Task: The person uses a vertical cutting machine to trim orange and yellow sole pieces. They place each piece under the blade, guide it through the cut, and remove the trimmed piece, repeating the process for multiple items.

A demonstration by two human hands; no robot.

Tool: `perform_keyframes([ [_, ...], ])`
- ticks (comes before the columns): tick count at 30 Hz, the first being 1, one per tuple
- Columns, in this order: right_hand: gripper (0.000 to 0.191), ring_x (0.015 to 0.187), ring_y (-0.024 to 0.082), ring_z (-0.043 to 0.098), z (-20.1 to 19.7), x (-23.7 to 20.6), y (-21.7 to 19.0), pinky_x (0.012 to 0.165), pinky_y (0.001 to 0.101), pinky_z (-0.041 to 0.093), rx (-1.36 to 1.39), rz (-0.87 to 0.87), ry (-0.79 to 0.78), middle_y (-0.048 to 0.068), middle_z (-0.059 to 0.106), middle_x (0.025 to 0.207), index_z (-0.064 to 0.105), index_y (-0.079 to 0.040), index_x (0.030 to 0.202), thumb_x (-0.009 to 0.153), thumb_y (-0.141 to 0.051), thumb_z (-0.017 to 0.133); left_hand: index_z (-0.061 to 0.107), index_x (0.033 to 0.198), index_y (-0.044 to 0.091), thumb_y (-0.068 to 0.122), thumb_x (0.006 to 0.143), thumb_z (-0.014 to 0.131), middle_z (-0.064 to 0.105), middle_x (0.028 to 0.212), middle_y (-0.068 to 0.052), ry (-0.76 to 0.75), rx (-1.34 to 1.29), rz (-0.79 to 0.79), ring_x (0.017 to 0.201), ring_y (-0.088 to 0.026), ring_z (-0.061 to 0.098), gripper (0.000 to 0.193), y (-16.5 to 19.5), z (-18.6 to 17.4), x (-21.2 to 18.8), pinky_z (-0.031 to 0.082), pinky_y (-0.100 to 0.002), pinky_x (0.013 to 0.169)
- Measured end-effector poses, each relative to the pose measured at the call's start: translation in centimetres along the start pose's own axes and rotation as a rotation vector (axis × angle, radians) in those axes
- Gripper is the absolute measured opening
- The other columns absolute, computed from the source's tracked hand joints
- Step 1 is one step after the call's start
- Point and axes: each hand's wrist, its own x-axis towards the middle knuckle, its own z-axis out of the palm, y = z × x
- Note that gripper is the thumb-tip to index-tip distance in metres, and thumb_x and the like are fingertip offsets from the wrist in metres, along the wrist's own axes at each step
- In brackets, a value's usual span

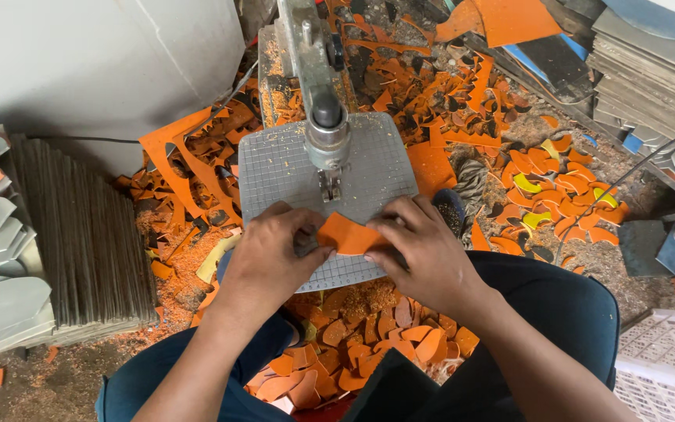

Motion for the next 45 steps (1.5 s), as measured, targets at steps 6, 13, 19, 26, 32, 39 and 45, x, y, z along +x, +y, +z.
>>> perform_keyframes([
  [6,0.033,0.102,0.027,0.060,0.6,0.4,0.4,0.088,0.0398,0.052,0.037,-0.014,0.007,0.009,0.060,0.107,0.074,-0.003,0.114,0.084,-0.017,0.077,0.076,0.100,0.006,0.016,0.075,0.084,0.073,0.093,-0.010,0.040,0.047,-0.021,0.081,-0.023,0.077,0.027,0.2,0.3,0.2,0.060,-0.037,0.076],
  [13,0.031,0.100,0.026,0.060,1.2,1.3,0.9,0.086,0.0384,0.052,0.071,-0.007,0.035,0.007,0.061,0.104,0.076,-0.004,0.112,0.084,-0.016,0.078,0.077,0.106,0.005,0.015,0.075,0.084,0.073,0.097,-0.012,0.072,0.087,0.003,0.085,-0.026,0.076,0.033,-0.1,0.1,0.6,0.060,-0.039,0.079],
  [19,0.032,0.100,0.025,0.059,1.3,1.4,1.0,0.086,0.0380,0.052,0.067,-0.008,0.040,0.007,0.061,0.104,0.076,-0.003,0.113,0.084,-0.016,0.078,0.078,0.107,0.006,0.014,0.076,0.083,0.073,0.100,-0.012,0.068,0.079,0.004,0.085,-0.026,0.077,0.032,-0.1,0.2,0.8,0.061,-0.039,0.080],
  [26,0.032,0.099,0.025,0.059,1.4,1.5,1.2,0.087,0.0377,0.052,0.081,0.018,0.030,0.007,0.061,0.104,0.076,-0.004,0.114,0.085,-0.018,0.077,0.078,0.109,0.007,0.014,0.078,0.082,0.071,0.103,-0.012,0.076,0.092,0.033,0.087,-0.027,0.076,0.032,-0.3,0.3,1.0,0.061,-0.040,0.082],
  [32,0.030,0.102,0.026,0.059,1.3,1.6,1.2,0.090,0.0393,0.051,0.050,0.008,0.030,0.007,0.061,0.105,0.075,-0.003,0.112,0.085,-0.017,0.077,0.079,0.107,0.007,0.014,0.078,0.082,0.071,0.103,-0.013,0.105,0.102,0.047,0.088,-0.029,0.075,0.030,-0.4,0.5,0.9,0.060,-0.041,0.082],
  [39,0.029,0.105,0.029,0.059,1.5,1.7,1.2,0.094,0.0430,0.049,0.045,-0.017,0.044,0.008,0.062,0.108,0.070,0.000,0.107,0.083,-0.015,0.077,0.080,0.103,0.009,0.015,0.079,0.081,0.071,0.103,-0.011,0.120,0.121,0.060,0.090,-0.029,0.074,0.024,-0.7,0.7,0.9,0.059,-0.042,0.082],
  [45,0.023,0.106,0.030,0.058,2.0,1.9,1.0,0.095,0.0441,0.048,0.035,-0.006,0.038,0.009,0.062,0.106,0.069,0.000,0.099,0.082,-0.013,0.077,0.078,0.103,0.007,0.015,0.079,0.081,0.070,0.104,-0.011,0.124,0.112,0.081,0.090,-0.031,0.073,0.025,-1.1,0.6,1.1,0.058,-0.042,0.082],
])
